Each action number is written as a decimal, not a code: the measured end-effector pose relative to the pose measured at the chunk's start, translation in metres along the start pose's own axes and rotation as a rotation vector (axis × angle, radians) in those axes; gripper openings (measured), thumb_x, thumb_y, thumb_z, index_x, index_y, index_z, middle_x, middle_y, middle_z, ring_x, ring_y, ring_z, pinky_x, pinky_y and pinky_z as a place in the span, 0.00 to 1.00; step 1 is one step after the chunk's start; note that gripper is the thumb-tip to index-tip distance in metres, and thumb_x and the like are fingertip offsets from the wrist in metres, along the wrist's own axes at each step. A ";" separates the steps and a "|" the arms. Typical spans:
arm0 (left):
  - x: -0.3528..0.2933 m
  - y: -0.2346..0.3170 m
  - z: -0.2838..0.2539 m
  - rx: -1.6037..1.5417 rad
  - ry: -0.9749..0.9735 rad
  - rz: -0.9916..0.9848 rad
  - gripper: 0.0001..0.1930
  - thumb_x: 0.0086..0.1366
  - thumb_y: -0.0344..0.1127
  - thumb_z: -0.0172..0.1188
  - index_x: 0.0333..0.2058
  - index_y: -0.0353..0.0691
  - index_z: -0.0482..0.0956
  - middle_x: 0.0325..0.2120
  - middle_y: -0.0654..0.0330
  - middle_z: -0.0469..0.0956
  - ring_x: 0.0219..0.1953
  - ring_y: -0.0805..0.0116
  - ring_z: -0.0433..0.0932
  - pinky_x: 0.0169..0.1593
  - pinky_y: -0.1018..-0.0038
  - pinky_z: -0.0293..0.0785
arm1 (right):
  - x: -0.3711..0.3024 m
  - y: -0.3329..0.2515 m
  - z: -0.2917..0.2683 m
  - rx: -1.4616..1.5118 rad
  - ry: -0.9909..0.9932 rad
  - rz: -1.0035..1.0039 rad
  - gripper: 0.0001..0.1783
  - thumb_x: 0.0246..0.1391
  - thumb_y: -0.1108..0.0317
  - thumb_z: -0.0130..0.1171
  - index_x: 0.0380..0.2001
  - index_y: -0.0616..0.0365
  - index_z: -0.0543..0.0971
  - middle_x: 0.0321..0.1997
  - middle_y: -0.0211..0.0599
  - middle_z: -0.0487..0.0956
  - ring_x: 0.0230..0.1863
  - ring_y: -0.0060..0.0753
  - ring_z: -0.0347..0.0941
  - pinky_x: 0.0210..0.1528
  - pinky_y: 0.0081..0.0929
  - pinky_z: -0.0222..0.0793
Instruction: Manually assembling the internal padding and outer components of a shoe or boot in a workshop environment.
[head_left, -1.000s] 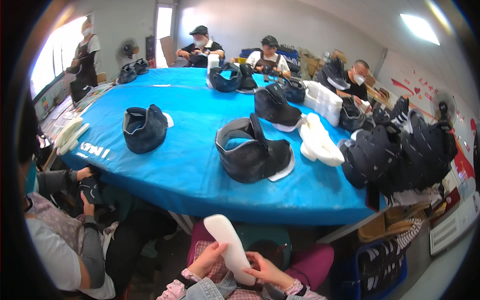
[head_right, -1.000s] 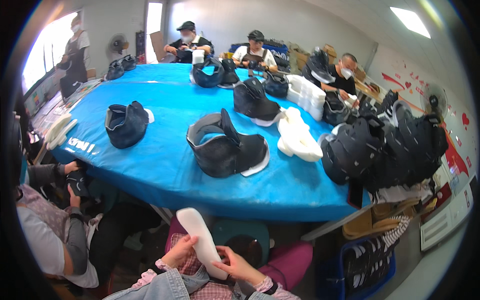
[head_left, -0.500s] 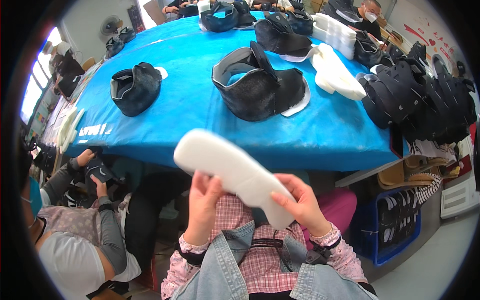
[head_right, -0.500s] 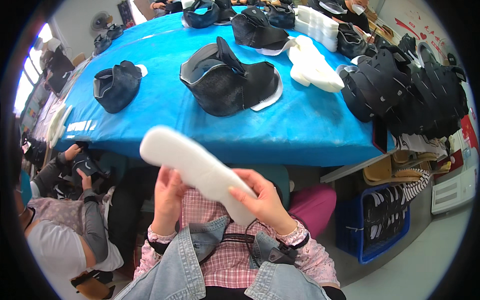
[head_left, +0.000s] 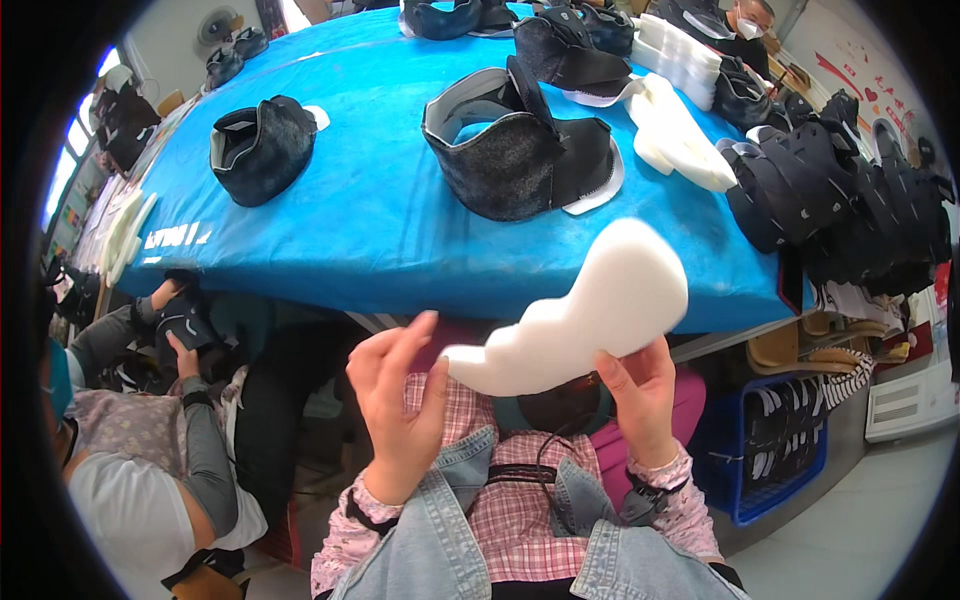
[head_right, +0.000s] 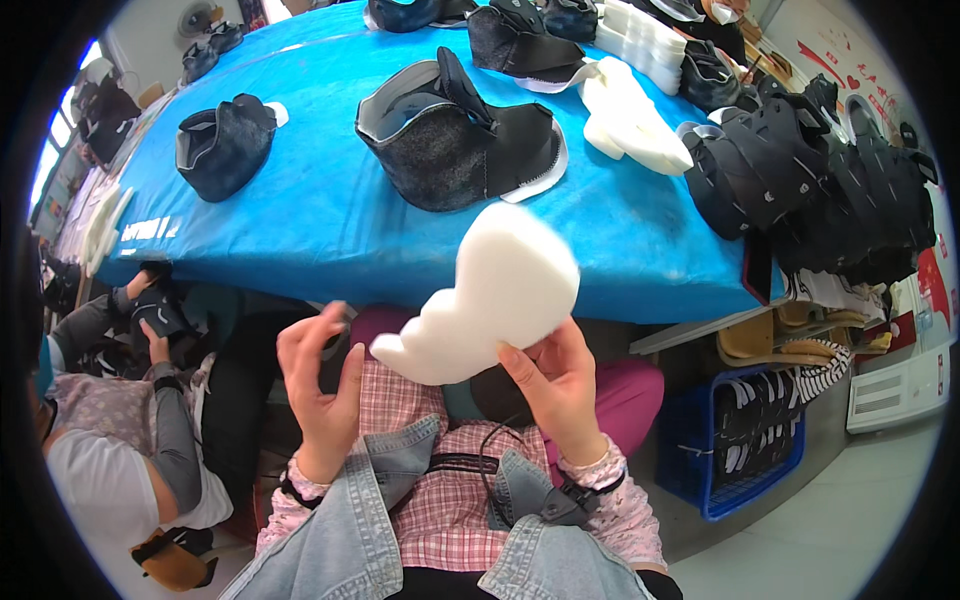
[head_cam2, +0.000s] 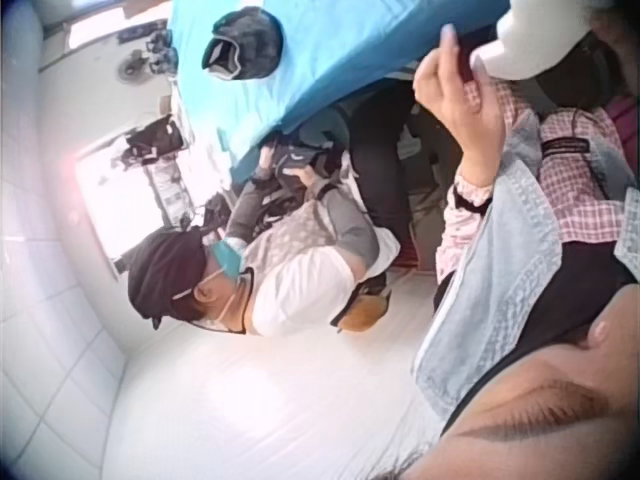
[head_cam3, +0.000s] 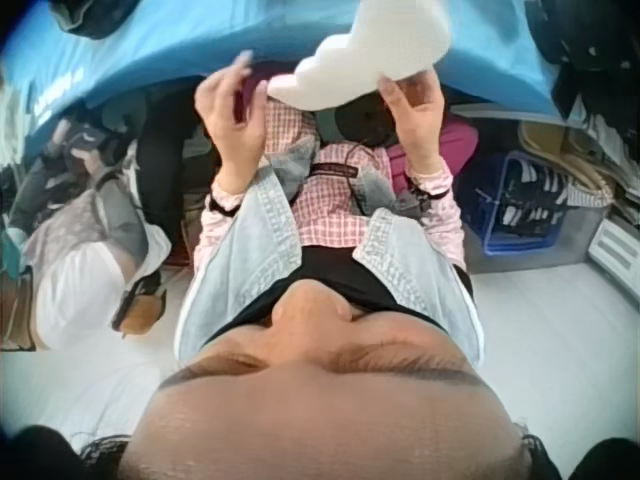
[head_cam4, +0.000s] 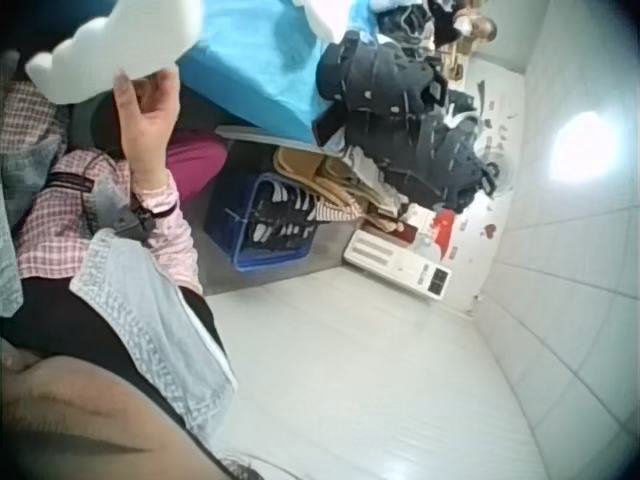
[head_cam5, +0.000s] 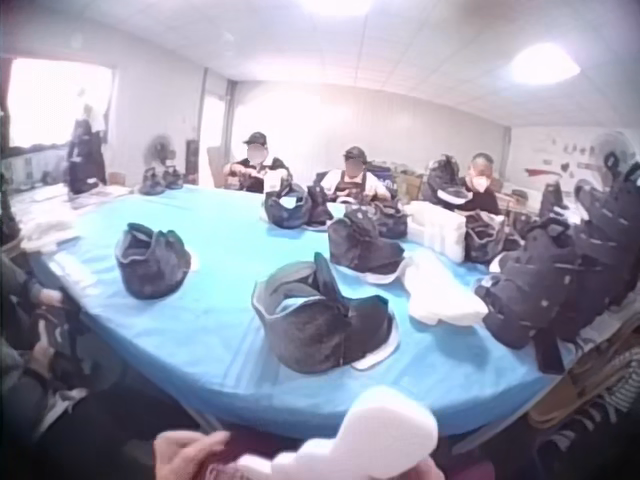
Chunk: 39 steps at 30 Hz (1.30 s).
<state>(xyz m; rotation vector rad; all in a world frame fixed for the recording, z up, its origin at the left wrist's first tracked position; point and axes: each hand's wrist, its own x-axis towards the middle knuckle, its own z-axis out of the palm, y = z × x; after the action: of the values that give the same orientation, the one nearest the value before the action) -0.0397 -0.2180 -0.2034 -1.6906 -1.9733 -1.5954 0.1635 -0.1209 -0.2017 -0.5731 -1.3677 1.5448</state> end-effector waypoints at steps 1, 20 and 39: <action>-0.009 0.001 0.002 -0.085 0.058 -0.037 0.20 0.55 0.23 0.60 0.48 0.34 0.71 0.44 0.56 0.69 0.43 0.66 0.69 0.46 0.74 0.65 | -0.006 0.005 0.003 -0.112 0.061 -0.069 0.26 0.53 0.80 0.57 0.56 0.63 0.65 0.52 0.37 0.73 0.54 0.32 0.70 0.55 0.30 0.66; -0.019 0.010 0.009 -0.589 -0.247 -0.389 0.31 0.46 0.32 0.71 0.50 0.31 0.71 0.44 0.52 0.72 0.46 0.65 0.73 0.49 0.73 0.69 | -0.008 -0.005 -0.012 -0.317 -0.080 -0.114 0.19 0.46 0.62 0.67 0.37 0.61 0.73 0.52 0.44 0.69 0.48 0.32 0.69 0.51 0.30 0.66; -0.029 0.002 -0.002 -0.458 -0.359 -0.313 0.26 0.39 0.36 0.77 0.36 0.29 0.78 0.32 0.53 0.81 0.36 0.64 0.81 0.44 0.73 0.75 | -0.015 -0.017 -0.009 -0.550 -0.046 -0.289 0.17 0.44 0.65 0.69 0.35 0.57 0.74 0.56 0.48 0.67 0.49 0.40 0.74 0.50 0.33 0.68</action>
<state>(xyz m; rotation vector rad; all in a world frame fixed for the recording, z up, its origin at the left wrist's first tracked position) -0.0282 -0.2391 -0.2194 -2.0280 -2.2590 -2.1137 0.1832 -0.1308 -0.1916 -0.6350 -1.8353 0.9515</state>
